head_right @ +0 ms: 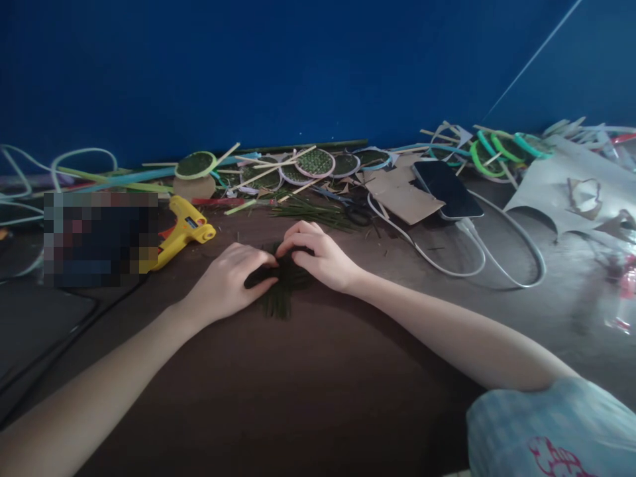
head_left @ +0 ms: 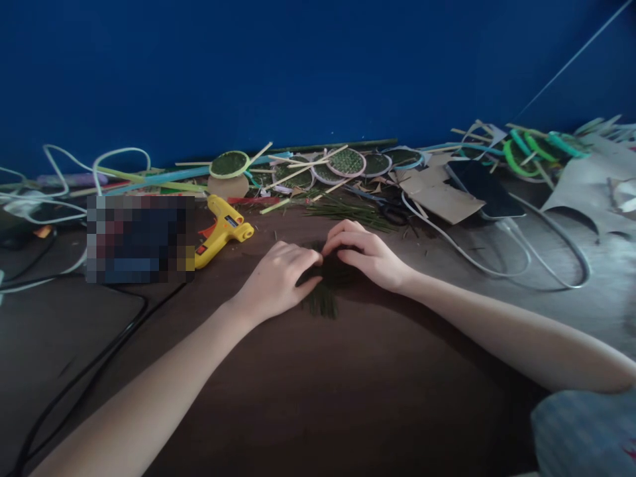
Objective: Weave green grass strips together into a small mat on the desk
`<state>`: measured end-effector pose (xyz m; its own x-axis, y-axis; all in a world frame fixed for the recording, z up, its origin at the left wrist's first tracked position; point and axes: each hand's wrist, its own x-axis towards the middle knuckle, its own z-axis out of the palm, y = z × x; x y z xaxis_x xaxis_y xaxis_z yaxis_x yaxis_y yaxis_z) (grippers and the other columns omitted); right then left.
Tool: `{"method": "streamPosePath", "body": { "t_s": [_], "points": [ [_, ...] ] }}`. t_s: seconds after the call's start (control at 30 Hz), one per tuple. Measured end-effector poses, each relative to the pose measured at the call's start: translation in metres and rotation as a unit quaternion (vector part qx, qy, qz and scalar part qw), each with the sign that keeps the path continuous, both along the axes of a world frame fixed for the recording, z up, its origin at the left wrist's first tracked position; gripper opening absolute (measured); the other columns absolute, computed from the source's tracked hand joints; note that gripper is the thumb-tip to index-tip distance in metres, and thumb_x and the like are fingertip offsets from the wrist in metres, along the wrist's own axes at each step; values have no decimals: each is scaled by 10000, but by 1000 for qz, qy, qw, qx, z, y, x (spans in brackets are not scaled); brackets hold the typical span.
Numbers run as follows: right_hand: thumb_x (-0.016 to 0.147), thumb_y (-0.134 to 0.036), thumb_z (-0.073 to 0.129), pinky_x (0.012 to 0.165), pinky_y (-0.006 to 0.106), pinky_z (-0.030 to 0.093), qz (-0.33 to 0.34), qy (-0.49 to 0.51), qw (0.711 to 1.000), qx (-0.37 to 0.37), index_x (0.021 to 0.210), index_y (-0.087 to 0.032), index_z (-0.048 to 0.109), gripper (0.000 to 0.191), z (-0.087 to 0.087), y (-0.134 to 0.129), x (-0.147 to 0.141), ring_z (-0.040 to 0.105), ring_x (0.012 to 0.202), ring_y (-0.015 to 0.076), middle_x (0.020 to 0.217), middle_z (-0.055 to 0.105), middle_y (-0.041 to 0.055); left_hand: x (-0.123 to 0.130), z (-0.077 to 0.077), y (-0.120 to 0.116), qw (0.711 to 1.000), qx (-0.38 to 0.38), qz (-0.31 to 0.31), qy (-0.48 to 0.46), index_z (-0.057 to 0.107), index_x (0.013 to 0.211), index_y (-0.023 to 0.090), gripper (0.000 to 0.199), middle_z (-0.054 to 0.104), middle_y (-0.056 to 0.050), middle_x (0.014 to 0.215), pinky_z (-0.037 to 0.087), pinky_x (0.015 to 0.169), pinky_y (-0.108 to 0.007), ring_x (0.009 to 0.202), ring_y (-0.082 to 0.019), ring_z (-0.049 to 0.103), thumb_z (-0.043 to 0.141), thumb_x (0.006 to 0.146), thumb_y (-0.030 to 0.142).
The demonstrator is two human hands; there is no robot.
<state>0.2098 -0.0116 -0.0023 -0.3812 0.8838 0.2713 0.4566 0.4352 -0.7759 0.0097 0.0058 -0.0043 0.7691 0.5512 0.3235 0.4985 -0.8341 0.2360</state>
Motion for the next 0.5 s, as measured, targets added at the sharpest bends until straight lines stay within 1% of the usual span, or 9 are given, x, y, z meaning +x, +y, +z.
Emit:
{"method": "streamPosePath", "body": {
  "t_s": [0.1, 0.2, 0.37, 0.5],
  "points": [
    [742, -102, 459, 867, 383, 371, -19, -19, 999, 30, 767, -188, 601, 168, 0, -1, -2, 502, 913, 189, 885, 536, 54, 0, 0, 0, 1000, -1, 10, -4, 500, 885, 185, 102, 643, -25, 835, 423, 752, -322, 791, -185, 588, 555, 811, 230],
    [720, -87, 482, 866, 377, 373, -14, -35, 998, 53, 777, -186, 598, 162, -1, -1, -3, 506, 914, 187, 895, 550, 59, 0, 1, -1, 1000, -9, 9, -5, 487, 894, 189, 120, 639, -23, 837, 423, 752, -322, 796, -184, 591, 562, 806, 222],
    [707, -51, 458, 851, 354, 397, -4, -7, 999, 40, 780, -197, 589, 208, -3, 0, -2, 539, 881, 166, 865, 610, 32, 1, 2, -2, 998, -48, 20, -28, 433, 1003, 208, 275, 639, -13, 885, 434, 747, -313, 820, -173, 604, 591, 778, 199],
    [706, -40, 453, 853, 350, 411, -2, 13, 999, 29, 788, -202, 605, 237, -4, -1, -1, 556, 876, 159, 859, 640, 21, 1, 0, -3, 996, -59, 28, -55, 387, 1057, 216, 373, 637, -5, 891, 441, 770, -318, 835, -171, 615, 611, 761, 181]
  ]
}}
